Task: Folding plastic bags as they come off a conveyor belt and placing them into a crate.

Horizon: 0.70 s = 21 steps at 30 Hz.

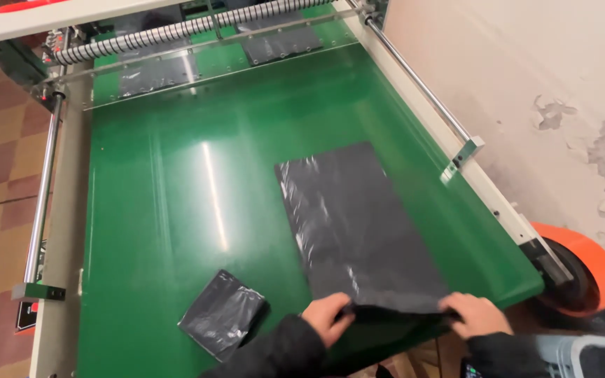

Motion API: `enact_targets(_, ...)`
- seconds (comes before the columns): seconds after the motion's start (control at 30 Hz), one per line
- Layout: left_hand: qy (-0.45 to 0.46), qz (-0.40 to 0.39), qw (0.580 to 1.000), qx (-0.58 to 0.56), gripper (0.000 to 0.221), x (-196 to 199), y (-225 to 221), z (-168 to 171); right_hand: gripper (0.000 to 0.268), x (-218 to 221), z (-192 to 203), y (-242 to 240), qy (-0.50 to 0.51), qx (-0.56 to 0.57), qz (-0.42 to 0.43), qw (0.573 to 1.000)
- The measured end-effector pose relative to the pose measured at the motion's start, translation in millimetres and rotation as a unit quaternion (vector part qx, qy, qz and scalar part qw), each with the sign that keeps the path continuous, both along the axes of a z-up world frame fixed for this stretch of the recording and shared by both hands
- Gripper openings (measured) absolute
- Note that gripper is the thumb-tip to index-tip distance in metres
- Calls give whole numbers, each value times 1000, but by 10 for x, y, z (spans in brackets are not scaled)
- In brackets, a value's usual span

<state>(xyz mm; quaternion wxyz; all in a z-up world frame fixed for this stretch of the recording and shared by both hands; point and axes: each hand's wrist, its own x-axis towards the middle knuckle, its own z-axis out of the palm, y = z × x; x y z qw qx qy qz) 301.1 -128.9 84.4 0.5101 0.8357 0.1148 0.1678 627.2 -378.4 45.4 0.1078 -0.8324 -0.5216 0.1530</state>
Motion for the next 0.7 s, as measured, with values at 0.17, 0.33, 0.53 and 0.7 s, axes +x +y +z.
enact_targets(0.17, 39, 42, 995, -81, 18, -3, 293, 443, 35, 346, 780, 611, 75, 39, 46, 995)
enact_targets(0.33, -60, 162, 980, -93, 32, 564, 1357, -57, 23, 788, 885, 2065, 38, 149, 117, 981)
enact_targets(0.53, -96, 200, 937, -269, 39, 976, 2652, -1757, 25, 1068, 55, 3709, -40, 99, 84, 991)
enact_targets(0.7, 18, 315, 940, -131, 31, 809, 2679, -2496, 35, 901, -205, 4084, -91, 121, 175, 973)
